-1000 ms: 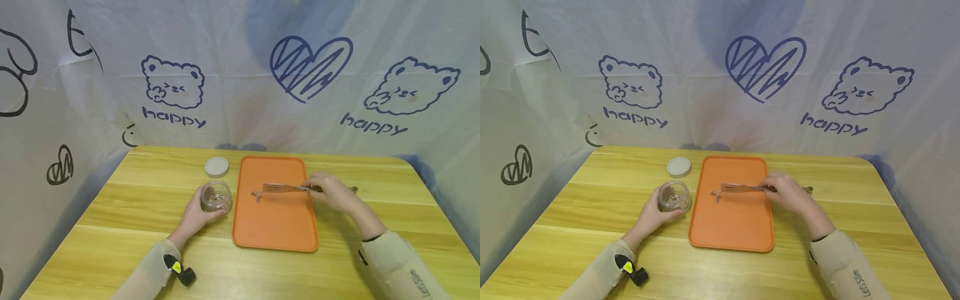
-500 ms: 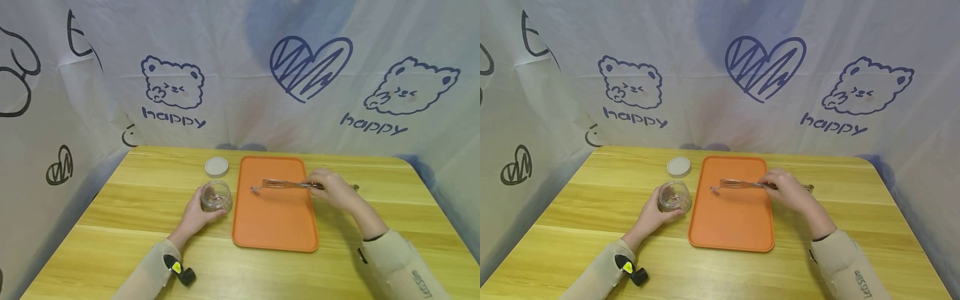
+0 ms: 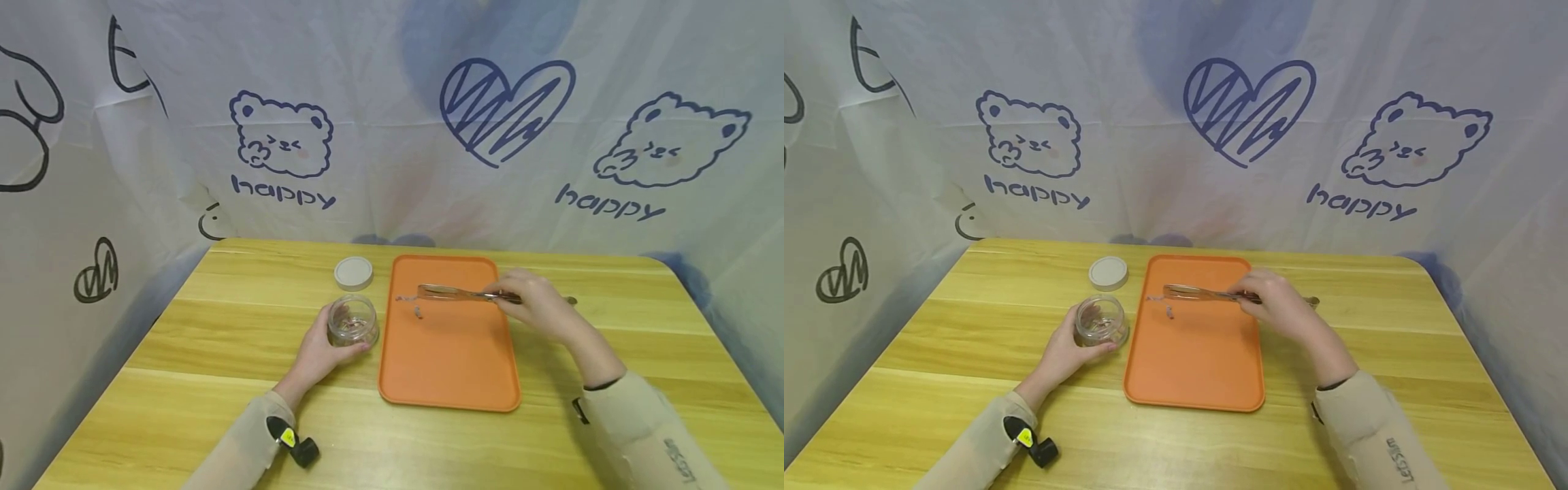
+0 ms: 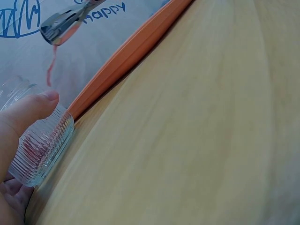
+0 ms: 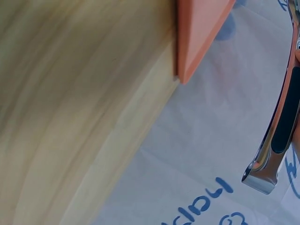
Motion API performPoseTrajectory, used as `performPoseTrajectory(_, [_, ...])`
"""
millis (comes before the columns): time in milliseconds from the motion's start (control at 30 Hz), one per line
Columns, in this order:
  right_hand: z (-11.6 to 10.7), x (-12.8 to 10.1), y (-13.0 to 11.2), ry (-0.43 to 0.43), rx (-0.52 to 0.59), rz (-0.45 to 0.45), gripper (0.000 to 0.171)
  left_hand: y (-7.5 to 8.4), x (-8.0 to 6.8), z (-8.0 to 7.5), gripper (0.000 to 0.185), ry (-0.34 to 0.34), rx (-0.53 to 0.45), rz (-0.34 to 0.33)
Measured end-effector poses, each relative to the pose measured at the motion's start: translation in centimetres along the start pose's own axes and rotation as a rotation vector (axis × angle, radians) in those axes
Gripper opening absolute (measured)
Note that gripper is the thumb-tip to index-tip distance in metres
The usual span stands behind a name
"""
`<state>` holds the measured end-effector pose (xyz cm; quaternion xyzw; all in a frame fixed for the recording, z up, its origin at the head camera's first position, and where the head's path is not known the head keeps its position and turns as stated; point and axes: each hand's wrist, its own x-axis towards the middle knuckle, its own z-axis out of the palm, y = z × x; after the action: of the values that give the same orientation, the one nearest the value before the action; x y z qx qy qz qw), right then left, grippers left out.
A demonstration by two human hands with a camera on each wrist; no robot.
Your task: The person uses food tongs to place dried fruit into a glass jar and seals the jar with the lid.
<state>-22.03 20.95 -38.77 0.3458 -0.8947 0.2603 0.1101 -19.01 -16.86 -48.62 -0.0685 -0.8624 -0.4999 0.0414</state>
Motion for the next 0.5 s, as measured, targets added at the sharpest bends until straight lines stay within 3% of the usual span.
performPoseTrajectory(267, [0.2,1.8,-1.6,0.029,0.035,-0.043,0.018,-0.1,0.1,0.0,0.096,-0.002,0.001,0.0])
performPoseTrajectory(500, [0.9,3.5,-3.0,0.085,0.051,-0.166,0.017,-0.2,0.1,0.0,0.095,0.001,0.003,0.002])
